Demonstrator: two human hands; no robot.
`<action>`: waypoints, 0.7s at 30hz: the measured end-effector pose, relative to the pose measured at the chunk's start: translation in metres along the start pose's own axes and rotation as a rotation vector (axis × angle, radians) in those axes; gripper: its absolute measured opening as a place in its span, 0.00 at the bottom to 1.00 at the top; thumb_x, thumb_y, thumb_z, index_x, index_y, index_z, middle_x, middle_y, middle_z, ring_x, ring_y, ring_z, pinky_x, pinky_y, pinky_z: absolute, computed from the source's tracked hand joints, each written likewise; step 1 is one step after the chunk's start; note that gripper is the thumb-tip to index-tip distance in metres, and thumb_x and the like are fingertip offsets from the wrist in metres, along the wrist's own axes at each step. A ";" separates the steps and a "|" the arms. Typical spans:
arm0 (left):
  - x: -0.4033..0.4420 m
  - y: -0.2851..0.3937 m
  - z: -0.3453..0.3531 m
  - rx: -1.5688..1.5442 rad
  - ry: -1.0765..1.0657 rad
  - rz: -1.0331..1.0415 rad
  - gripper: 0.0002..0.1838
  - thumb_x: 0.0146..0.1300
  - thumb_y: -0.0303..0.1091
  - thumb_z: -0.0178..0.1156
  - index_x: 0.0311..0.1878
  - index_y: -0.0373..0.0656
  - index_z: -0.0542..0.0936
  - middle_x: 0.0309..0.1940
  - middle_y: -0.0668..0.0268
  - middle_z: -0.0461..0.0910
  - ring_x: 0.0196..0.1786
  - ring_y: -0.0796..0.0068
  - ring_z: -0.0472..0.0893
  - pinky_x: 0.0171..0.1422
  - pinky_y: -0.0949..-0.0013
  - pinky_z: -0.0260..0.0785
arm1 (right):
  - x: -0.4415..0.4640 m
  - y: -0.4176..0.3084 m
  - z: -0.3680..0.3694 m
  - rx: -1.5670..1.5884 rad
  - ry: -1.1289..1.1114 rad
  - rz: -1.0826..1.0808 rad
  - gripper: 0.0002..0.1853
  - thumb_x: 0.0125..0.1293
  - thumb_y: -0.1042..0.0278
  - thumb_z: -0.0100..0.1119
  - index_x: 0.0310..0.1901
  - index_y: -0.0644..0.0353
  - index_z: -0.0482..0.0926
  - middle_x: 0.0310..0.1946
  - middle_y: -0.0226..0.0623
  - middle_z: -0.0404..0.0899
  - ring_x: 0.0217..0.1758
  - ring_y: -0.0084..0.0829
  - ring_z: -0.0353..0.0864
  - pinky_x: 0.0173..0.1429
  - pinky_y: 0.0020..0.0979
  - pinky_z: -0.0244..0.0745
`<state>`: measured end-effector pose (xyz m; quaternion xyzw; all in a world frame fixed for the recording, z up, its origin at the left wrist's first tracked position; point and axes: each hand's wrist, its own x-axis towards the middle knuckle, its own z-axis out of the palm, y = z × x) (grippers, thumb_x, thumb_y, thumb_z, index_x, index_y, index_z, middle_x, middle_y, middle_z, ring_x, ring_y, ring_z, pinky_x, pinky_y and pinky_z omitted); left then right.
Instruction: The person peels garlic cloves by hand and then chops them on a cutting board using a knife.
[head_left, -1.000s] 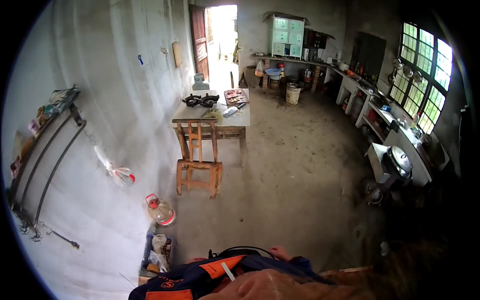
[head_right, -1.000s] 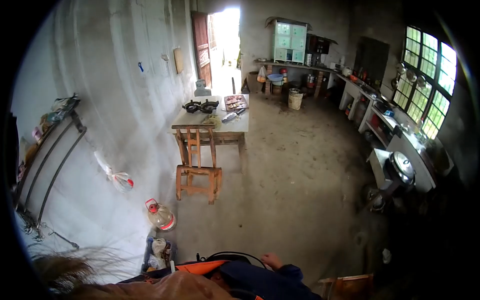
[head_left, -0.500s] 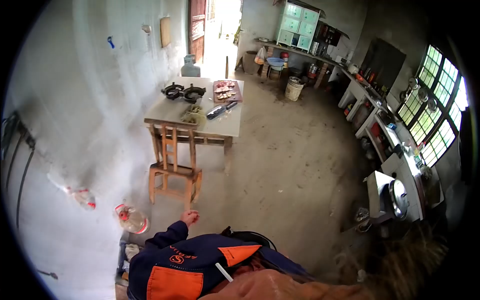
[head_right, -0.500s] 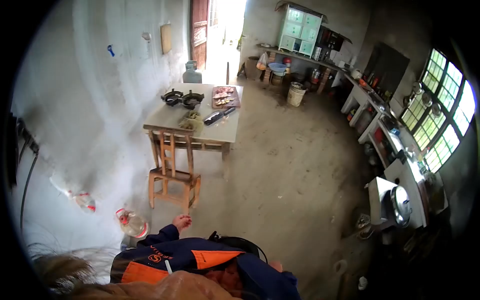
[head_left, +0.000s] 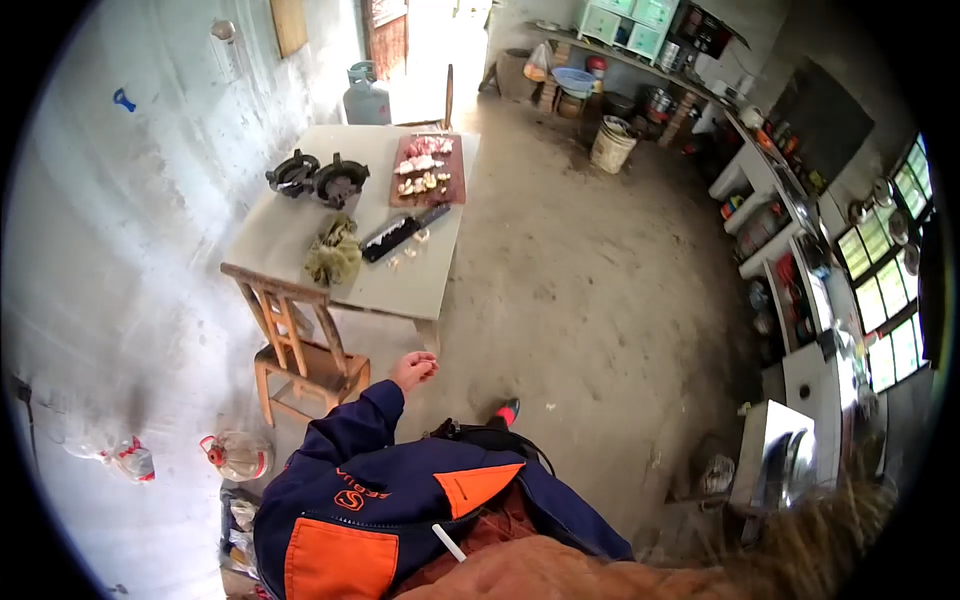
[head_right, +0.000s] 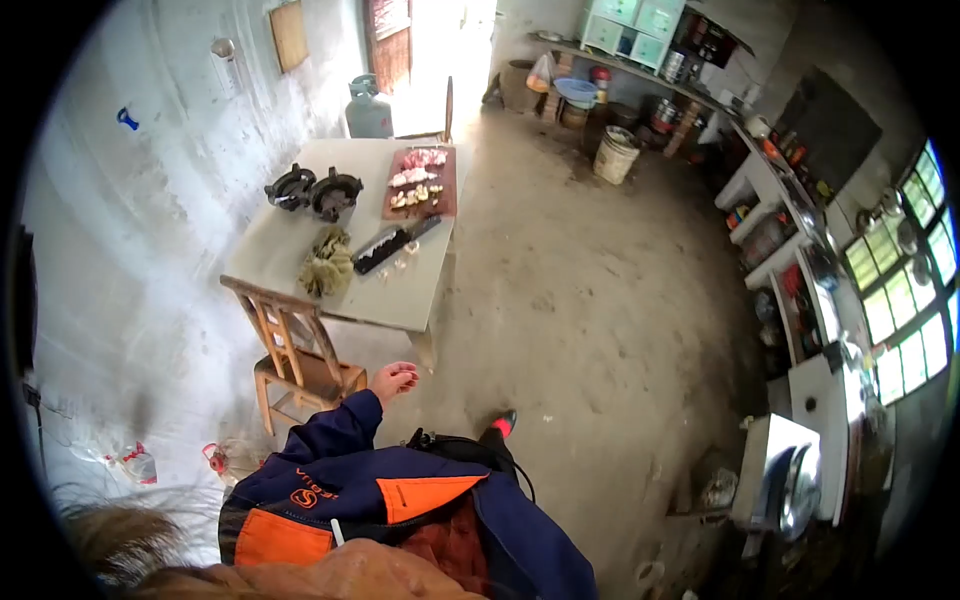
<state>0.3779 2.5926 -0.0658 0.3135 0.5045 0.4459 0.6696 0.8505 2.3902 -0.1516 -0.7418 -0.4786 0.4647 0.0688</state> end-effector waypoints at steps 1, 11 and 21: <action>0.037 0.010 0.001 0.012 0.074 0.045 0.13 0.60 0.29 0.52 0.48 0.39 0.73 0.34 0.66 0.79 0.33 0.80 0.76 0.38 0.76 0.70 | 0.033 -0.005 -0.012 -0.109 -0.011 -0.073 0.10 0.56 0.63 0.52 0.24 0.59 0.77 0.24 0.38 0.79 0.25 0.33 0.77 0.29 0.32 0.69; 0.236 0.147 -0.022 -0.024 0.591 0.097 0.11 0.59 0.29 0.56 0.46 0.42 0.75 0.29 0.66 0.80 0.25 0.80 0.77 0.26 0.78 0.70 | 0.329 -0.217 -0.184 0.306 -0.001 -0.203 0.13 0.60 0.65 0.52 0.38 0.66 0.80 0.27 0.34 0.80 0.25 0.25 0.77 0.28 0.26 0.72; 0.499 0.169 -0.111 0.530 1.067 0.403 0.12 0.50 0.30 0.59 0.40 0.44 0.79 0.24 0.64 0.79 0.26 0.70 0.78 0.31 0.67 0.70 | 0.433 -0.333 -0.252 0.127 -0.109 -0.253 0.14 0.59 0.61 0.53 0.39 0.61 0.81 0.26 0.31 0.80 0.26 0.23 0.75 0.31 0.27 0.71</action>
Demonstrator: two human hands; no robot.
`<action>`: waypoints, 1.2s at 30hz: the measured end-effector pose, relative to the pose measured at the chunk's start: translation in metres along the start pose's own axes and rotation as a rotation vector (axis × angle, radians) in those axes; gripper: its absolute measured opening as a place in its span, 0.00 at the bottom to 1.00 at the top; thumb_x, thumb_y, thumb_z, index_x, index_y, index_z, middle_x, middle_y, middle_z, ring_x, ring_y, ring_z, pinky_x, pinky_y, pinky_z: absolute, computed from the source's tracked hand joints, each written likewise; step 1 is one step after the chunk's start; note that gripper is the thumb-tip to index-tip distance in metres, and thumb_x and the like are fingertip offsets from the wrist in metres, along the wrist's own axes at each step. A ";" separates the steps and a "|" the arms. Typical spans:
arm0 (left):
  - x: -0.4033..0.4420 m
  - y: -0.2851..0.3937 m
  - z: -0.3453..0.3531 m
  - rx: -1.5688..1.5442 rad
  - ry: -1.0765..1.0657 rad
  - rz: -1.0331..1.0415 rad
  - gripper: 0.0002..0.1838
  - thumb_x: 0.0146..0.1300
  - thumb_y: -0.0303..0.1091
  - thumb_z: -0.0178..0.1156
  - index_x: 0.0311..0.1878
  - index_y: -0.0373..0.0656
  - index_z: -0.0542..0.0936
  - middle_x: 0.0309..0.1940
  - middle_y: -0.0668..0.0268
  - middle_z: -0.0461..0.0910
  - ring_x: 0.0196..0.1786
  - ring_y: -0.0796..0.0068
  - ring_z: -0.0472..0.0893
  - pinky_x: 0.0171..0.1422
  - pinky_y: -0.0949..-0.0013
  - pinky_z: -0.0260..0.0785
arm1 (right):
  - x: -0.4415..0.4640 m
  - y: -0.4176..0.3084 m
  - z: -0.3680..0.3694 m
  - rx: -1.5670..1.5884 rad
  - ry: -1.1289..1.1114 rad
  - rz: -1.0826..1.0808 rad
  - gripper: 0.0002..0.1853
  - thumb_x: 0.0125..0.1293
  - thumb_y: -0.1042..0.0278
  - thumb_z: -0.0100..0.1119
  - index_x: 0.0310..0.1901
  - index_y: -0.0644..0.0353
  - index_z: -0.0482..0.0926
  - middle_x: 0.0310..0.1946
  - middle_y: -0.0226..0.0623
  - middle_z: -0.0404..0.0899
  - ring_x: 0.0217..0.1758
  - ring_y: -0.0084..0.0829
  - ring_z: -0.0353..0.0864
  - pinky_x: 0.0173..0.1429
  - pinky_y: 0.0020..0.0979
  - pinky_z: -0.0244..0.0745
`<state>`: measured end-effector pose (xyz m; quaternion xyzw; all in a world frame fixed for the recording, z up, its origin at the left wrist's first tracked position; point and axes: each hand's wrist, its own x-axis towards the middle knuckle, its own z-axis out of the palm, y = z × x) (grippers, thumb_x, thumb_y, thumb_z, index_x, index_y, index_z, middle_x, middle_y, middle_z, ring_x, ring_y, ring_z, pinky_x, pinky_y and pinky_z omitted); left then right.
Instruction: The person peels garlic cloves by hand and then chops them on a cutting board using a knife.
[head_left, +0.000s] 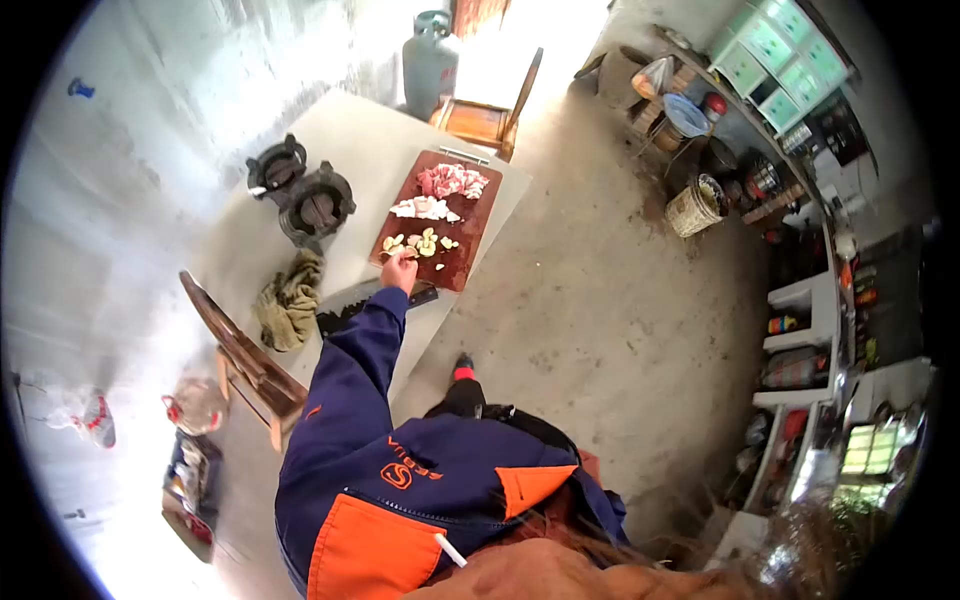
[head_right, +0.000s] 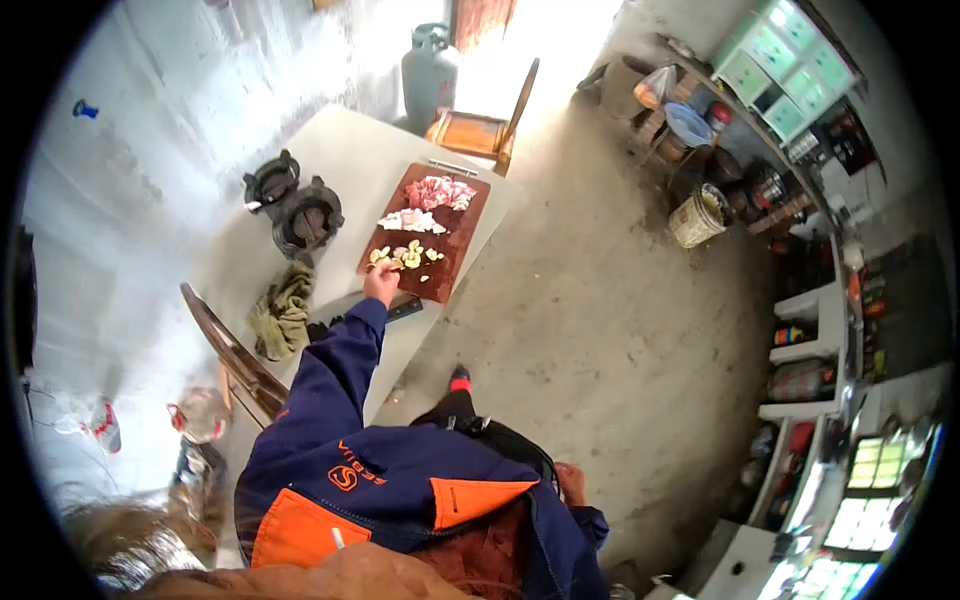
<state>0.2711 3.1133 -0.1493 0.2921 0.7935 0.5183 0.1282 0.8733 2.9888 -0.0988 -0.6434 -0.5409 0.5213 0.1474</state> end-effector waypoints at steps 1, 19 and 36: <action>0.008 0.010 0.000 0.123 0.051 0.085 0.13 0.50 0.30 0.59 0.41 0.45 0.79 0.23 0.62 0.79 0.27 0.68 0.79 0.33 0.65 0.70 | 0.005 -0.007 -0.008 -0.033 -0.013 0.019 0.14 0.59 0.61 0.53 0.39 0.61 0.81 0.26 0.31 0.80 0.26 0.23 0.75 0.31 0.27 0.71; 0.047 0.029 0.015 0.111 0.028 -0.155 0.04 0.53 0.31 0.60 0.29 0.42 0.76 0.26 0.63 0.78 0.29 0.68 0.79 0.33 0.67 0.71 | 0.227 -0.186 -0.025 0.056 -0.321 0.255 0.18 0.59 0.65 0.56 0.49 0.64 0.74 0.35 0.36 0.79 0.33 0.25 0.77 0.39 0.27 0.72; 0.013 0.093 0.024 -1.179 0.287 -0.546 0.02 0.61 0.25 0.53 0.35 0.44 0.71 0.34 0.61 0.79 0.37 0.71 0.79 0.41 0.71 0.74 | 0.408 -0.365 0.101 -0.182 -0.923 -0.280 0.13 0.63 0.67 0.54 0.46 0.65 0.76 0.31 0.30 0.79 0.31 0.19 0.75 0.34 0.22 0.71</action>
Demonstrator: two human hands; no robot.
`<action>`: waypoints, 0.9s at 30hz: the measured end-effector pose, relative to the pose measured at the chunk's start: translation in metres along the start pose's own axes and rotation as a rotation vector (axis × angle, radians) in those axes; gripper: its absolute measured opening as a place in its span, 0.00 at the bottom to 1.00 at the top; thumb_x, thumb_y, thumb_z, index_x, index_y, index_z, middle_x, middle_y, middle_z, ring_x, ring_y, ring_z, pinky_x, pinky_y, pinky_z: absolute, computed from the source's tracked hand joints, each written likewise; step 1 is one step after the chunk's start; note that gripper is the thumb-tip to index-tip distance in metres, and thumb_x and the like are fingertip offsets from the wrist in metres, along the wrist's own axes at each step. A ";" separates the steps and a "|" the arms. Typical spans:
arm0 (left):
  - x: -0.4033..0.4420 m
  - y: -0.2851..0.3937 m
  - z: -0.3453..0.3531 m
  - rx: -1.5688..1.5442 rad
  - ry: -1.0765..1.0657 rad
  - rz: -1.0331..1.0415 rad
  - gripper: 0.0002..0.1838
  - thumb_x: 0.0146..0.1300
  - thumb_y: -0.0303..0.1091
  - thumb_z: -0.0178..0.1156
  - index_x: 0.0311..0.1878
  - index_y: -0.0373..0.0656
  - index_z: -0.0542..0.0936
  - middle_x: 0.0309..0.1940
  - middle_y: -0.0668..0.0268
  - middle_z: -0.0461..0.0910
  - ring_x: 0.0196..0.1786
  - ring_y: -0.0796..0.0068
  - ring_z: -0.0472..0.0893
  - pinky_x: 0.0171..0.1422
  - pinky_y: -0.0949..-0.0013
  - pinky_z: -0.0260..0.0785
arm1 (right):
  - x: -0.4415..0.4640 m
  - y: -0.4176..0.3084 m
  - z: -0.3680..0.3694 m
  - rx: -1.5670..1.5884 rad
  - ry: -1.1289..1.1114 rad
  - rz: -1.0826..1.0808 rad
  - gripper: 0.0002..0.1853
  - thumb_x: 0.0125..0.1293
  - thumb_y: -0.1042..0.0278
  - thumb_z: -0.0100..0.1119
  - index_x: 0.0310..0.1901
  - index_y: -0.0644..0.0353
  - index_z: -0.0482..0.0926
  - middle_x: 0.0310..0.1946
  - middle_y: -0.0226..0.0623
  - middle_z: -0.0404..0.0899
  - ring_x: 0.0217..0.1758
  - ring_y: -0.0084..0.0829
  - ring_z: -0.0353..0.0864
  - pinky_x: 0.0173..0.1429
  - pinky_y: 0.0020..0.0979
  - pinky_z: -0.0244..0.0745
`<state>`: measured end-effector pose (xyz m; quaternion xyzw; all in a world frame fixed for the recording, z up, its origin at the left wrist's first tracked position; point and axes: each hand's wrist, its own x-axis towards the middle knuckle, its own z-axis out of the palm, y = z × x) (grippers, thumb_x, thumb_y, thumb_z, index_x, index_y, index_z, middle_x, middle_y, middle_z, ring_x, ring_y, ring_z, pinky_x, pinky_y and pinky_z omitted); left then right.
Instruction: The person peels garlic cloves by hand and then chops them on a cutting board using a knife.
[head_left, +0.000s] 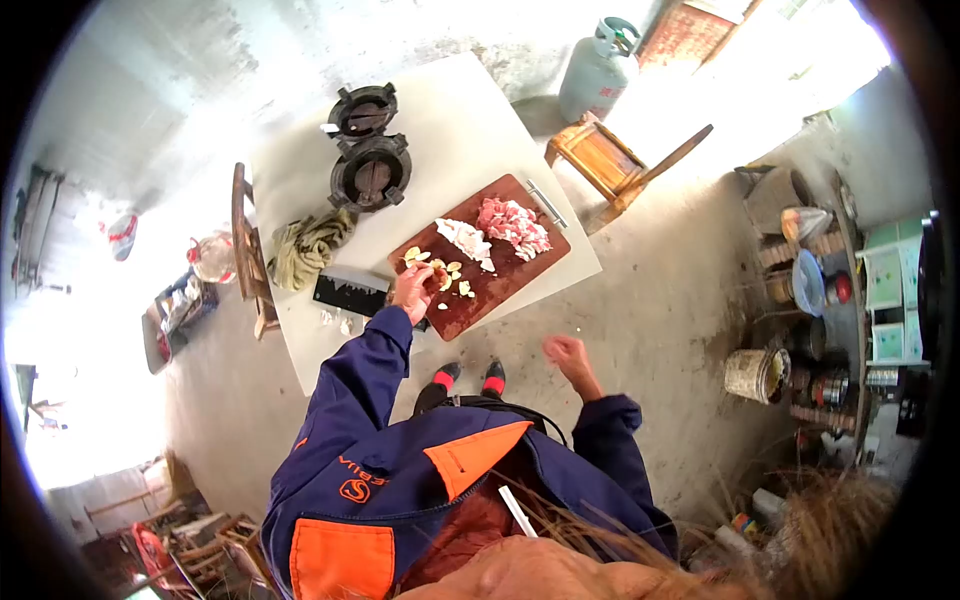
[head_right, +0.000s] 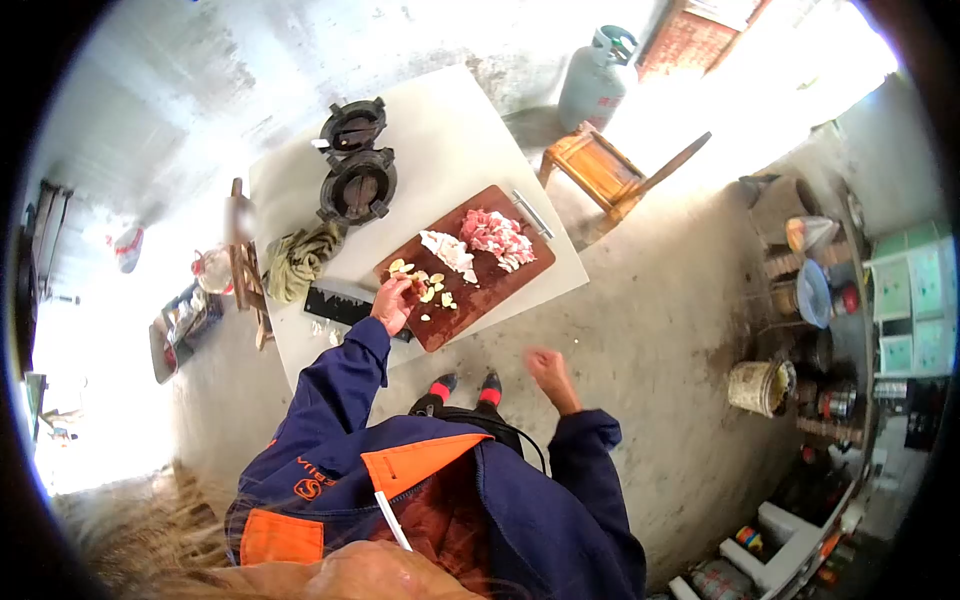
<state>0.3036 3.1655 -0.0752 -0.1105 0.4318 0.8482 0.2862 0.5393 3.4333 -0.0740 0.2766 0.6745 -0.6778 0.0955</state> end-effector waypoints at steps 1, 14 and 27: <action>-0.006 -0.001 0.006 -0.024 -0.043 0.011 0.02 0.60 0.25 0.53 0.34 0.44 0.72 0.32 0.61 0.79 0.36 0.71 0.80 0.41 0.71 0.73 | 0.011 -0.026 0.014 0.094 -0.057 -0.030 0.14 0.63 0.67 0.55 0.48 0.64 0.76 0.31 0.29 0.79 0.31 0.19 0.75 0.34 0.21 0.71; -0.116 0.009 0.081 -0.393 0.087 -0.063 0.07 0.60 0.33 0.52 0.38 0.44 0.77 0.33 0.68 0.79 0.38 0.73 0.77 0.48 0.64 0.69 | 0.020 -0.149 0.132 -0.138 -0.231 -0.595 0.15 0.56 0.74 0.61 0.46 0.64 0.76 0.35 0.39 0.74 0.36 0.31 0.78 0.39 0.27 0.73; -0.180 0.072 0.048 -0.487 0.152 0.163 0.00 0.61 0.28 0.54 0.35 0.46 0.73 0.26 0.69 0.75 0.32 0.75 0.76 0.39 0.75 0.70 | -0.026 -0.187 0.214 0.205 -0.393 -0.463 0.05 0.60 0.80 0.56 0.38 0.67 0.77 0.34 0.33 0.76 0.34 0.21 0.77 0.36 0.20 0.74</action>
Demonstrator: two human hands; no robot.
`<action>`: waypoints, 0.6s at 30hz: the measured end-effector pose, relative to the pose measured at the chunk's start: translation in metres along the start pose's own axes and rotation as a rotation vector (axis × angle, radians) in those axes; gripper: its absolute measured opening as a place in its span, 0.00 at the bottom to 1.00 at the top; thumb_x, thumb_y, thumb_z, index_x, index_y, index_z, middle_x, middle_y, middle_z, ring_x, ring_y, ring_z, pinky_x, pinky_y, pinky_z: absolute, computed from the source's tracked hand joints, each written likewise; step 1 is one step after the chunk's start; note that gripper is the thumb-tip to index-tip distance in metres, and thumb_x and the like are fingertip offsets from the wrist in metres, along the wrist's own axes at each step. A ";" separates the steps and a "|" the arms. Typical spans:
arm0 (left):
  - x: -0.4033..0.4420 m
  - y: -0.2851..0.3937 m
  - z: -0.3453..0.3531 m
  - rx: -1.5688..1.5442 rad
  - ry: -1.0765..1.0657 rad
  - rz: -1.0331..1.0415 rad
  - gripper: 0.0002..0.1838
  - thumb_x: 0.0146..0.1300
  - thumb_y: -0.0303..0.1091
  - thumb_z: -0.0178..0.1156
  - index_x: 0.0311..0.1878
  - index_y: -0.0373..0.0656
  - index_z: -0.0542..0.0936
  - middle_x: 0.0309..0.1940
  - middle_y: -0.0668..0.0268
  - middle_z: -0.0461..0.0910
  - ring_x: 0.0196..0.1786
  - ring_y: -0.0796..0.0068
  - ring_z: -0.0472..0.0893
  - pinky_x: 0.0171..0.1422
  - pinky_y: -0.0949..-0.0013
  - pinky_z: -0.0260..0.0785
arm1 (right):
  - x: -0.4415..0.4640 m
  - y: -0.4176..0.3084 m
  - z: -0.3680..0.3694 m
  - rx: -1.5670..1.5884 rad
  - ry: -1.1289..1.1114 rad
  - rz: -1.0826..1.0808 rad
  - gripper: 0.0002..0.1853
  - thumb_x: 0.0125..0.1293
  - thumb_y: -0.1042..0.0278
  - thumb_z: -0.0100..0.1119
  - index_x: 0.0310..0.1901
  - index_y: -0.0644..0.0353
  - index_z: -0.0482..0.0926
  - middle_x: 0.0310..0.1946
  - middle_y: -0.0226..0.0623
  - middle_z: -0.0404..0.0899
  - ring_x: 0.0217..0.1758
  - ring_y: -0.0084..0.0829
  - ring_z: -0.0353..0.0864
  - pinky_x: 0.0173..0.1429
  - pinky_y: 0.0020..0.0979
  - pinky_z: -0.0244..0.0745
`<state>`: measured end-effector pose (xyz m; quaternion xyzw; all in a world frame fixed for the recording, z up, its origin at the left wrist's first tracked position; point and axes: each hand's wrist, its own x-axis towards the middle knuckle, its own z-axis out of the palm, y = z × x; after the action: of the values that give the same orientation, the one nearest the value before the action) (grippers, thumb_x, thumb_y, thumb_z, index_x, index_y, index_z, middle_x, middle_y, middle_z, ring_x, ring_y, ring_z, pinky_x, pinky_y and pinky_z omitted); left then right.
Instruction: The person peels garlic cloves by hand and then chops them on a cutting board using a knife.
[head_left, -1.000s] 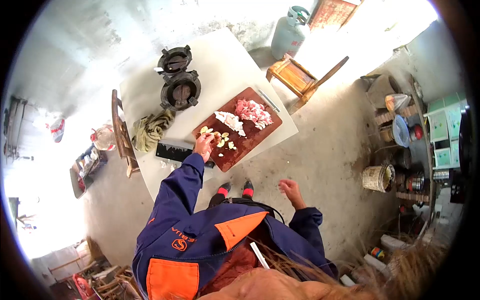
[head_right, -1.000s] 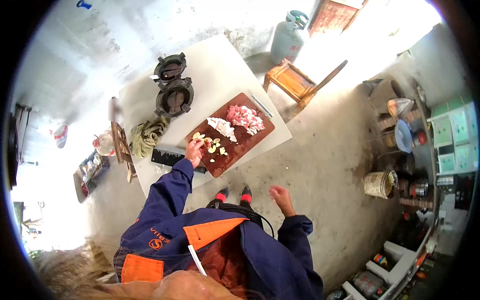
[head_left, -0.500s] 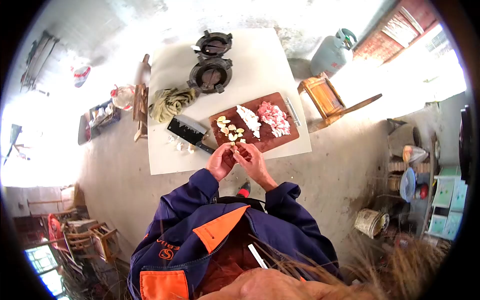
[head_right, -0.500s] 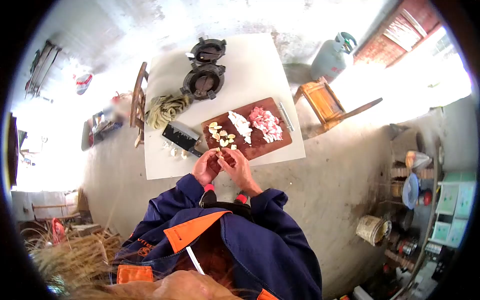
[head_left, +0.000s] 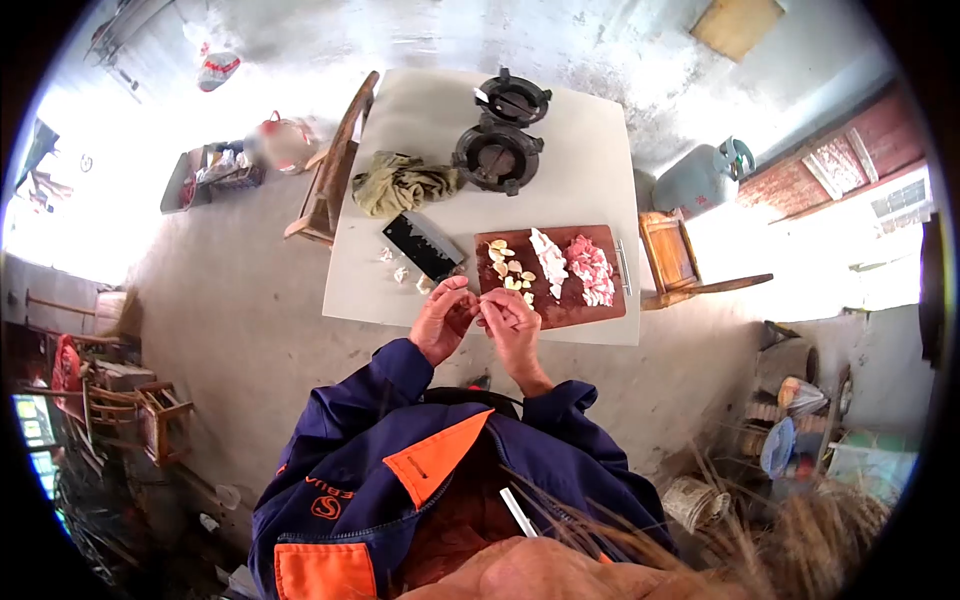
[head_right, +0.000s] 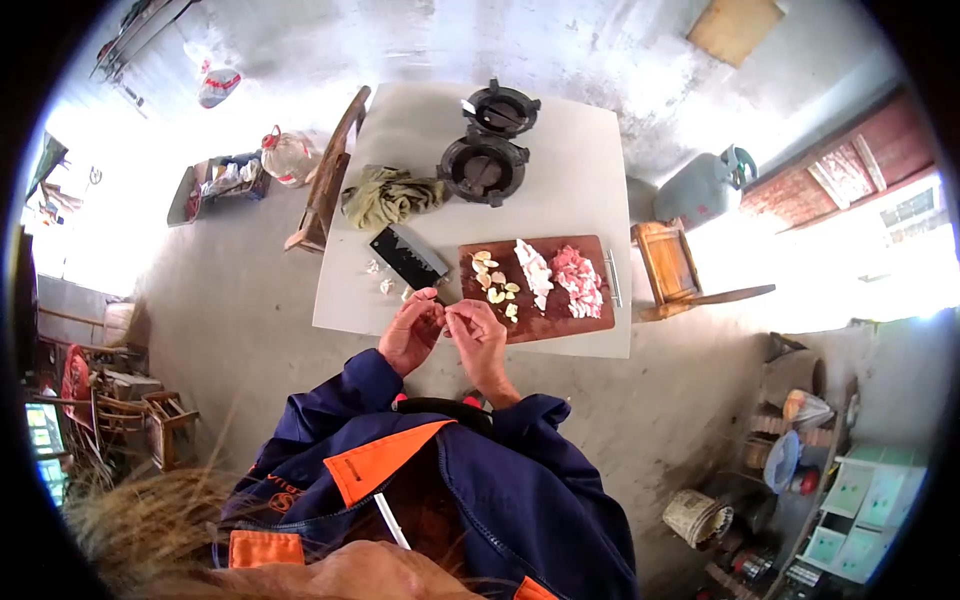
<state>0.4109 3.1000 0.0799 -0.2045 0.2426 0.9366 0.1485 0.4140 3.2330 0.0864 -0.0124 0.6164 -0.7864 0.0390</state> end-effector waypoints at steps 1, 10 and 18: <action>-0.005 0.011 -0.003 -0.010 0.001 -0.011 0.02 0.61 0.28 0.52 0.37 0.45 0.72 0.26 0.68 0.74 0.33 0.75 0.76 0.39 0.75 0.70 | 0.001 -0.005 0.008 0.103 -0.029 0.086 0.05 0.62 0.79 0.54 0.38 0.68 0.76 0.31 0.32 0.77 0.33 0.19 0.77 0.36 0.20 0.75; -0.079 0.113 -0.062 0.183 -0.165 0.067 0.11 0.65 0.36 0.52 0.44 0.40 0.74 0.28 0.69 0.74 0.33 0.80 0.74 0.38 0.76 0.66 | 0.000 -0.005 0.129 0.316 -0.180 0.352 0.08 0.62 0.68 0.58 0.40 0.60 0.78 0.29 0.25 0.76 0.25 0.14 0.69 0.28 0.17 0.63; -0.166 0.211 -0.135 0.513 0.016 0.500 0.07 0.64 0.31 0.55 0.40 0.39 0.76 0.25 0.72 0.75 0.27 0.85 0.73 0.32 0.80 0.65 | -0.015 0.009 0.281 -0.061 -0.497 0.150 0.07 0.62 0.68 0.57 0.39 0.61 0.79 0.26 0.25 0.76 0.24 0.14 0.71 0.25 0.15 0.64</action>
<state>0.5186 2.8242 0.1310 -0.1022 0.5137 0.8509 -0.0407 0.4480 2.9600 0.1454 -0.1606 0.6106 -0.7351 0.2471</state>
